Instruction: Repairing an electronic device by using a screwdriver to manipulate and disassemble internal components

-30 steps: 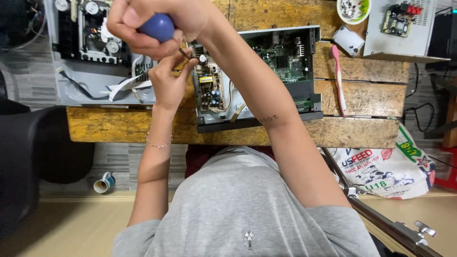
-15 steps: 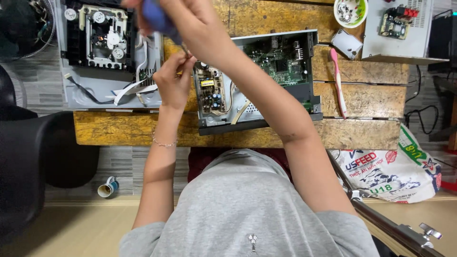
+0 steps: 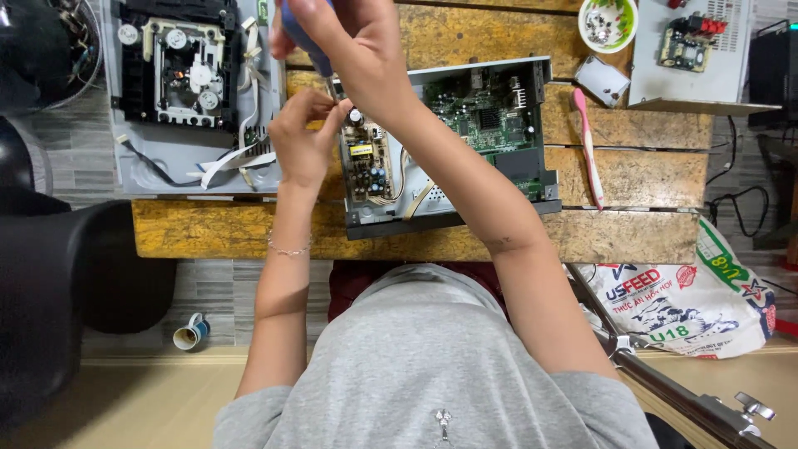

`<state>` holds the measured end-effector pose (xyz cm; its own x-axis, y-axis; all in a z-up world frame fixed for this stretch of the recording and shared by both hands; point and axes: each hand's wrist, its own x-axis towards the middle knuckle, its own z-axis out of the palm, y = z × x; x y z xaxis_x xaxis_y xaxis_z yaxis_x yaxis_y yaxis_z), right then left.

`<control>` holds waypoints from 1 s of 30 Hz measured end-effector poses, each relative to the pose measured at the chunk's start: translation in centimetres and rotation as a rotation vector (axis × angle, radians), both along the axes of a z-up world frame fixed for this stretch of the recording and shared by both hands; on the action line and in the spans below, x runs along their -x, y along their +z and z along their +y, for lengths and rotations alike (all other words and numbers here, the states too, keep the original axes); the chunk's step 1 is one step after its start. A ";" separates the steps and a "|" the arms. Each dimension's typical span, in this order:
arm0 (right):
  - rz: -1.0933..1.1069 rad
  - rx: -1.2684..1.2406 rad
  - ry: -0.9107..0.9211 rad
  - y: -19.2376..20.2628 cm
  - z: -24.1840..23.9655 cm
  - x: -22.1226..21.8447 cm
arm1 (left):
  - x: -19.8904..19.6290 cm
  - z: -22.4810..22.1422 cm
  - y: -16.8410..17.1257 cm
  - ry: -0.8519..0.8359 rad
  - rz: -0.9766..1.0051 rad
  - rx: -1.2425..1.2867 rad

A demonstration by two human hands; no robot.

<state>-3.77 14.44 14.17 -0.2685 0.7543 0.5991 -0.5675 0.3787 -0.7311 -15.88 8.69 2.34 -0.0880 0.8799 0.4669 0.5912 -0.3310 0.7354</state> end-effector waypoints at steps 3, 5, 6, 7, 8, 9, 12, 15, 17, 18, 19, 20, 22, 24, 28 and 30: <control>-0.075 -0.103 -0.016 0.5 -0.2 -0.2 | 0.7 0.0 -0.2 -0.135 -0.038 -0.065; -0.069 0.178 -0.268 -0.1 0.0 -0.1 | 1.1 0.2 -0.8 -0.267 0.044 -0.061; -0.073 0.167 -0.297 -0.5 0.0 0.2 | 2.1 0.3 -2.1 -0.295 0.037 -0.074; 0.011 0.097 -0.177 -1.0 0.1 0.2 | 2.7 0.4 -3.7 -0.299 0.088 -0.038; 0.090 0.028 -0.055 -1.5 0.2 0.2 | 3.3 0.7 -5.3 -0.302 0.140 -0.003; 0.080 0.014 -0.081 -0.2 -0.2 0.1 | 3.4 0.7 -5.9 -0.327 0.131 -0.019; 0.135 -0.170 -0.109 0.4 -0.6 0.6 | 4.0 1.0 -7.9 -0.206 0.243 -0.079; -0.034 -0.173 -0.393 -3.6 0.0 1.4 | 4.1 1.0 -8.8 -0.106 0.296 -0.088; -0.262 -0.181 -0.424 -4.0 -0.5 0.8 | 3.6 1.0 -8.4 -0.060 0.275 -0.116; -0.263 -0.183 -0.432 -3.8 -0.7 0.5 | 3.4 1.2 -8.4 -0.067 0.274 -0.120; -0.284 -0.180 -0.412 -3.6 -1.0 0.2 | 3.3 1.2 -8.5 -0.043 0.257 -0.108; -0.306 -0.175 -0.393 -3.5 -1.2 -0.1 | 3.1 1.2 -8.6 -0.019 0.240 -0.096; -0.205 -0.128 -0.307 -5.6 -0.5 1.6 | 3.5 0.7 -9.0 -0.037 0.168 -0.063; -0.119 -0.092 -0.233 -6.9 0.0 2.0 | 2.8 1.0 -9.5 -0.066 0.079 -0.040; -0.052 -0.081 -0.154 -6.4 -0.8 2.5 | 3.4 0.5 -9.5 -0.066 0.160 -0.076; -0.049 -0.102 -0.188 -5.1 -1.3 2.1 | 3.6 0.4 -9.4 -0.062 0.200 -0.095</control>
